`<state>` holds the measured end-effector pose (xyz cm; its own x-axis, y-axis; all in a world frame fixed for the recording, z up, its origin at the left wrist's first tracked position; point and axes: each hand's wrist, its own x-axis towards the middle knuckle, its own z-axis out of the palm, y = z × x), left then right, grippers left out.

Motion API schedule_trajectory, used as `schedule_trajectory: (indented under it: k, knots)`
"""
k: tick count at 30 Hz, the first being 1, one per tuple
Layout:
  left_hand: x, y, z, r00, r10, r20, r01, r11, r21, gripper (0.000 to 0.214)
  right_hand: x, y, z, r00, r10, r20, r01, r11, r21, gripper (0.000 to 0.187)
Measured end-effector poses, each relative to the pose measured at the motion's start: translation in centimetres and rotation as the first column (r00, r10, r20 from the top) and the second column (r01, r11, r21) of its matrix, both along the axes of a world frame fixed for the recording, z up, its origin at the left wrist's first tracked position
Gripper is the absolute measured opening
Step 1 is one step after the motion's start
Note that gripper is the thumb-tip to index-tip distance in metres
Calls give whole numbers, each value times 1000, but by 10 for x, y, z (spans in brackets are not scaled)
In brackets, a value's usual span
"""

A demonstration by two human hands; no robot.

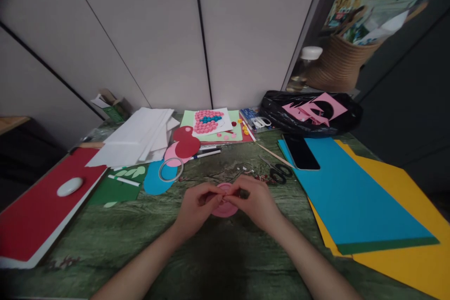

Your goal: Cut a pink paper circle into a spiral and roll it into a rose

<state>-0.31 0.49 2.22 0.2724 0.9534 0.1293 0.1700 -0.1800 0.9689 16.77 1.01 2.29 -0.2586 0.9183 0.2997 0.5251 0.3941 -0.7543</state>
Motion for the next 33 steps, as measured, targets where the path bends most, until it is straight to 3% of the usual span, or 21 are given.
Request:
schedule_trajectory:
  k: [12, 33]
  knots:
    - [-1, 0, 2, 999, -25, -31, 26, 999, 37, 14, -1, 0, 0, 999, 36, 3, -35, 998, -59, 13]
    - [0, 1, 7, 991, -126, -46, 129, 989, 71, 16, 6, 2, -2, 987, 119, 107, -116, 993, -32, 18]
